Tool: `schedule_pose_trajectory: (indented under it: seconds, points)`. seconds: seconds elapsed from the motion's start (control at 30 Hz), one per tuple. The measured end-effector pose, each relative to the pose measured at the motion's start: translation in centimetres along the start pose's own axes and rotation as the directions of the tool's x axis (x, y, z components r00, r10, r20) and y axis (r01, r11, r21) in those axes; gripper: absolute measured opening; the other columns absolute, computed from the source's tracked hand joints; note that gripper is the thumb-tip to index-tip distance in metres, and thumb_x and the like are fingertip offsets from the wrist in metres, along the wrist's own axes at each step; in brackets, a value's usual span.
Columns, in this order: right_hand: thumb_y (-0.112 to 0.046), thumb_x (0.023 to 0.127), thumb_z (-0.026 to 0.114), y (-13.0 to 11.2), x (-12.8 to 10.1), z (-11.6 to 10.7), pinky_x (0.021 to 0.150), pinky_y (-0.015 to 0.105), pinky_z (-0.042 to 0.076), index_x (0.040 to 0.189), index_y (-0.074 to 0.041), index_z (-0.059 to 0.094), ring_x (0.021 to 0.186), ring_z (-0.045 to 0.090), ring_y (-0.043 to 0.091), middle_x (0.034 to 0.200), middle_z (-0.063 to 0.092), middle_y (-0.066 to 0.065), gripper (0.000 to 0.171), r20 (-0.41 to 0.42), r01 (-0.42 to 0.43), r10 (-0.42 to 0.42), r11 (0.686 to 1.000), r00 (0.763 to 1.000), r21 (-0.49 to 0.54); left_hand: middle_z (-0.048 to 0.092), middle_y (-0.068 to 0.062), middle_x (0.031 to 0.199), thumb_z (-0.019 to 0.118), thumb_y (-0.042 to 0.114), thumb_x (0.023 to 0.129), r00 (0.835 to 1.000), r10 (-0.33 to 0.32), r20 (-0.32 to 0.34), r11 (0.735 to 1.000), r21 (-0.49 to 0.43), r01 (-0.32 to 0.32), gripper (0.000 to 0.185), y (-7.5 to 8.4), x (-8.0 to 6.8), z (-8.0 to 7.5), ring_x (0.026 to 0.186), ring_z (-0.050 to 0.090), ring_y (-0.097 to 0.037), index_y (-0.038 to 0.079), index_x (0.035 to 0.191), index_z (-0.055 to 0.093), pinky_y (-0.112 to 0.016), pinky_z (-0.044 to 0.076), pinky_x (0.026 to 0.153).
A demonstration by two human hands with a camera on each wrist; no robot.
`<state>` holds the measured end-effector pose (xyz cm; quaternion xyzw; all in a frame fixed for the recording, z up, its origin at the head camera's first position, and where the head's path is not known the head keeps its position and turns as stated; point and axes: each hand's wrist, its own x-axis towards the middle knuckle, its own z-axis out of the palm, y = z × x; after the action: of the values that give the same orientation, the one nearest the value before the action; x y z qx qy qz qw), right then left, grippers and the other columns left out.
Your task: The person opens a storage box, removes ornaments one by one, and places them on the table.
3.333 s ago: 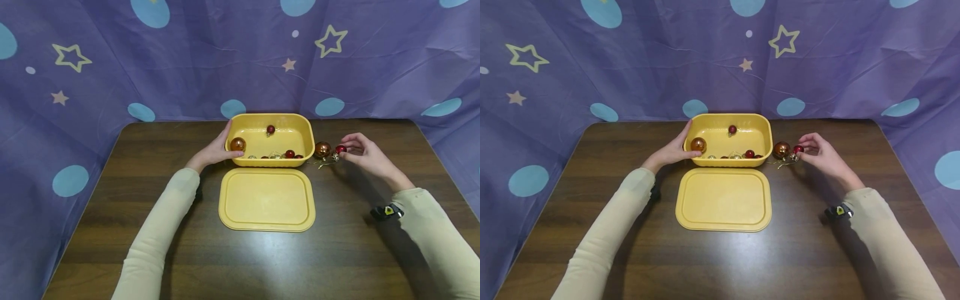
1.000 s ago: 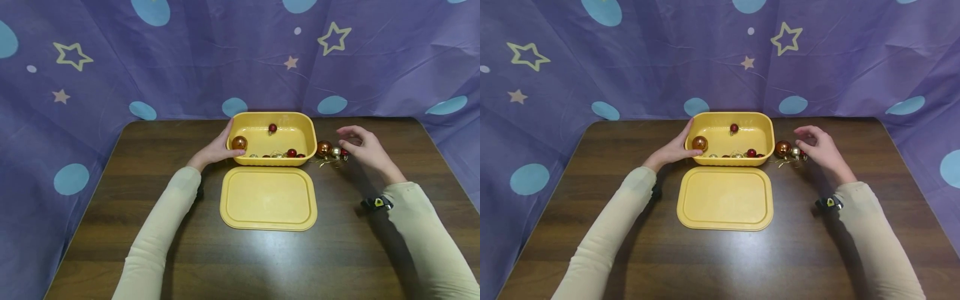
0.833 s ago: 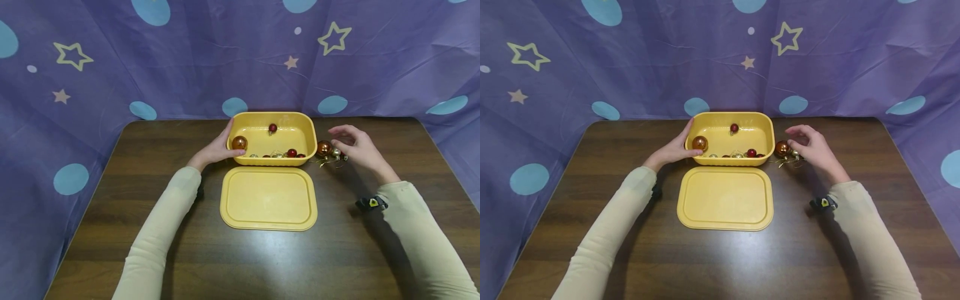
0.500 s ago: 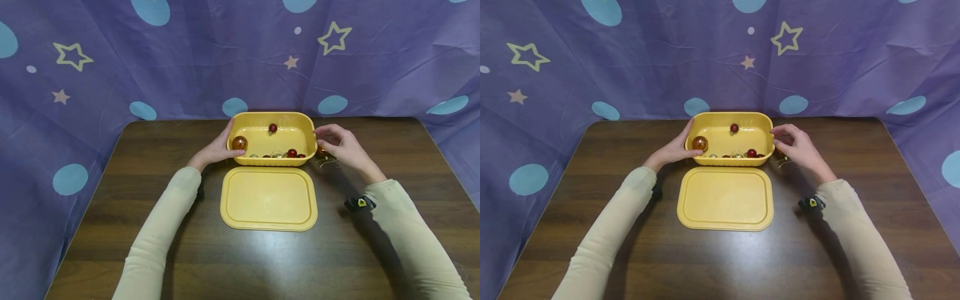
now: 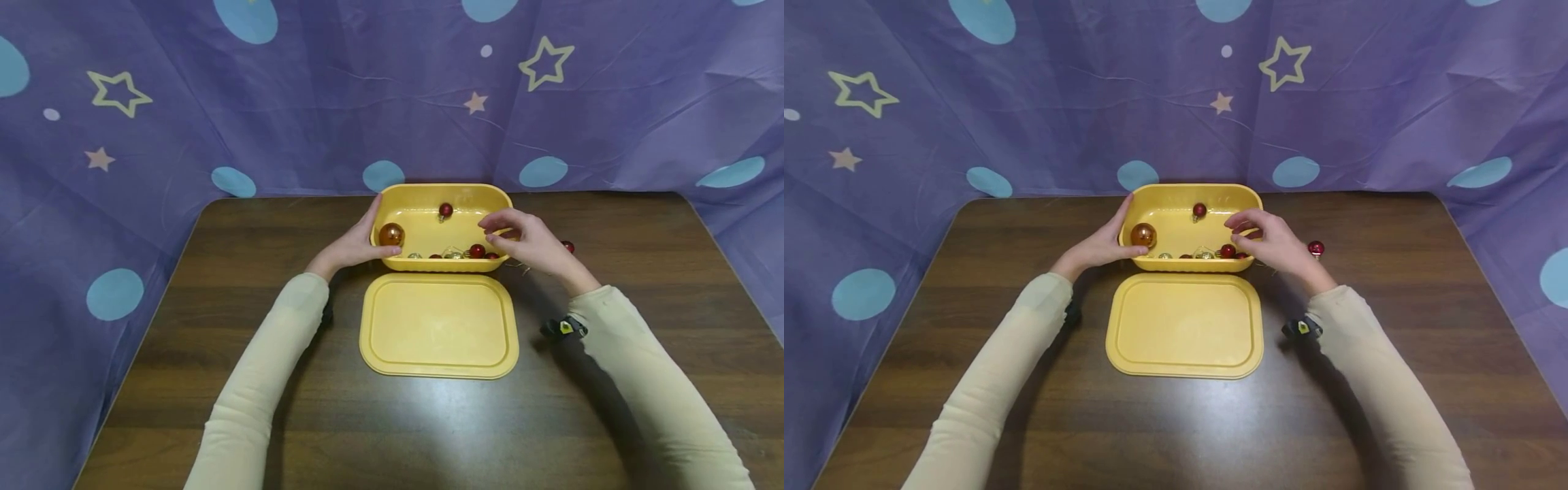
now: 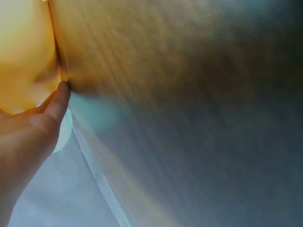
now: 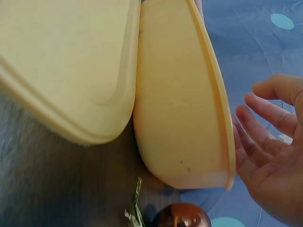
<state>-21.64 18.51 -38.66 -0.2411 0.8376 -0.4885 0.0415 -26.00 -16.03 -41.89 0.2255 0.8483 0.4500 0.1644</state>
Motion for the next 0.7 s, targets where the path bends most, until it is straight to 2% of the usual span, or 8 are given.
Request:
schedule_pose_trajectory:
  seconds: [0.17,0.3,0.5,0.63,0.7]
  points:
    - [-0.006,0.093,0.063,0.0,1.1,0.6,0.076,0.023,0.052,0.114,0.004,0.063,0.103,0.062,0.030,0.113,0.062,0.022,0.023,0.073,-0.038,0.038,0.999,0.997,-0.009,-0.013,-0.003,0.160,0.075,0.030,0.085,1.000,0.001,0.001,1.000,0.000,-0.001,0.114,0.0,-0.1,0.0,0.144,-0.004,-0.015,0.015,0.154,-0.015,-0.039,0.006,0.115]
    - [-0.008,0.093,0.064,0.2,1.8,0.8,0.078,0.028,0.053,0.113,0.003,0.064,0.103,0.062,0.028,0.113,0.062,0.018,0.022,0.111,-0.067,0.073,0.996,0.991,-0.057,-0.014,-0.003,0.159,0.075,0.029,0.085,1.000,0.002,0.004,1.000,-0.003,-0.002,0.114,0.1,-0.1,0.0,0.144,-0.005,-0.015,0.016,0.154,-0.015,-0.038,0.006,0.115]
    - [-0.011,0.094,0.063,-0.1,2.5,0.7,0.084,0.041,0.050,0.113,0.002,0.063,0.102,0.061,0.029,0.113,0.063,0.018,0.024,0.172,-0.052,0.077,0.988,0.982,-0.145,-0.014,-0.003,0.159,0.073,0.026,0.087,1.000,0.000,0.008,1.000,-0.013,0.000,0.112,0.1,-0.1,0.0,0.144,-0.005,-0.016,0.018,0.154,-0.016,-0.038,0.006,0.115]
    - [-0.009,0.093,0.063,-0.3,3.0,0.8,0.087,0.044,0.048,0.113,0.003,0.063,0.100,0.062,0.031,0.109,0.064,0.017,0.024,0.189,-0.051,0.089,0.979,0.978,-0.198,-0.015,-0.011,0.159,0.071,0.019,0.088,1.000,-0.016,0.025,0.999,-0.028,0.017,0.109,2.4,-1.1,-0.2,0.145,-0.005,-0.023,0.009,0.153,-0.016,-0.041,0.005,0.115]
    - [-0.007,0.092,0.063,-0.4,3.3,1.0,0.088,0.044,0.047,0.113,0.004,0.062,0.099,0.062,0.032,0.108,0.064,0.018,0.024,0.191,-0.061,0.103,0.975,0.976,-0.214,-0.015,-0.014,0.158,0.071,0.015,0.088,0.999,-0.028,0.032,0.999,-0.034,0.029,0.108,2.6,-1.1,-0.2,0.145,-0.005,-0.026,0.006,0.152,-0.015,-0.042,0.005,0.115]
